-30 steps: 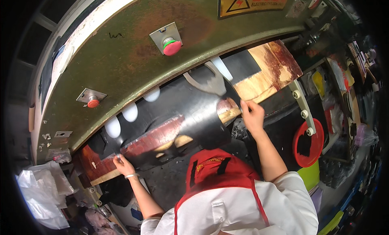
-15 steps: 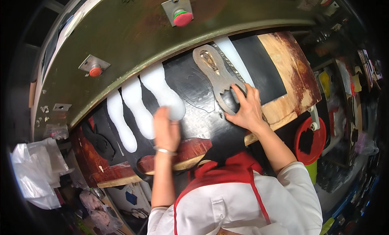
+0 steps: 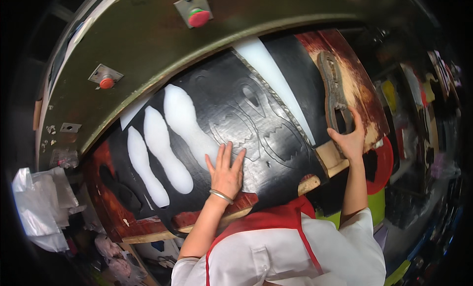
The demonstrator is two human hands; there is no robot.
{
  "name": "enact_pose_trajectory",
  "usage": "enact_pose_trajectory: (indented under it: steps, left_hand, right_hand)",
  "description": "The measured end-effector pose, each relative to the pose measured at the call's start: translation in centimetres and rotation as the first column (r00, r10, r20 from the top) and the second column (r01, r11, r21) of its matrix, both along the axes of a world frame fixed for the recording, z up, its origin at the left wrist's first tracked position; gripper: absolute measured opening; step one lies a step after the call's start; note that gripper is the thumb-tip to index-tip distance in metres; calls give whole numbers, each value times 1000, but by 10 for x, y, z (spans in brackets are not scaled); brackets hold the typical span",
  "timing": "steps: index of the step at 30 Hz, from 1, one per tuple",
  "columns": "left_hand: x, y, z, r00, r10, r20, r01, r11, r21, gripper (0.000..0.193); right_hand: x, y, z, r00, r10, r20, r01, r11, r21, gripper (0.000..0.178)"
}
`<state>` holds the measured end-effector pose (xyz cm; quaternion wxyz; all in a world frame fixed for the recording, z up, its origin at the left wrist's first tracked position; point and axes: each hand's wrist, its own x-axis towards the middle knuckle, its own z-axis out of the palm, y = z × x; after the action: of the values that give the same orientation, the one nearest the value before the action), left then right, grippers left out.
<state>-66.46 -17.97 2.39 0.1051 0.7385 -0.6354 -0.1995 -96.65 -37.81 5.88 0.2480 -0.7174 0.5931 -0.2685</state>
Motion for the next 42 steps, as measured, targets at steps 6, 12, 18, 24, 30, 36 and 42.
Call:
enact_pose_trajectory:
  steps: [6, 12, 18, 24, 30, 36, 42]
  left_hand:
    - [-20, -44, 9, 998, -55, -35, 47, 976, -211, 51]
    - [-96, -86, -1, 905, -377, -195, 351, 923, -155, 94]
    - [-103, -78, -5, 905, -317, -284, 244, 933, -266, 86]
    - [-96, -84, -9, 873, -260, -414, 173, 956, -237, 54]
    - [-108, -69, 1, 874, -233, -427, 117, 953, -281, 87]
    - [-61, -94, 27, 457, 440, -773, -503, 844, 183, 58]
    - [61, -89, 114, 299, 75, -951, -697, 698, -164, 37]
  right_hand:
    - [-41, 21, -16, 827, -69, -558, -56, 977, -204, 78]
    - [17, 70, -26, 988, 113, 101, -145, 899, 412, 57]
    - [22, 81, -40, 562, -203, 802, -355, 816, 456, 48]
    - [26, 97, -45, 816, -110, 567, -85, 948, 306, 41]
    - [29, 86, -38, 483, -334, 809, -361, 766, 532, 43]
    - [28, 103, -51, 871, -256, 420, 142, 948, 284, 22]
    - [-18, 114, -47, 977, -204, 69, 167, 919, 358, 24]
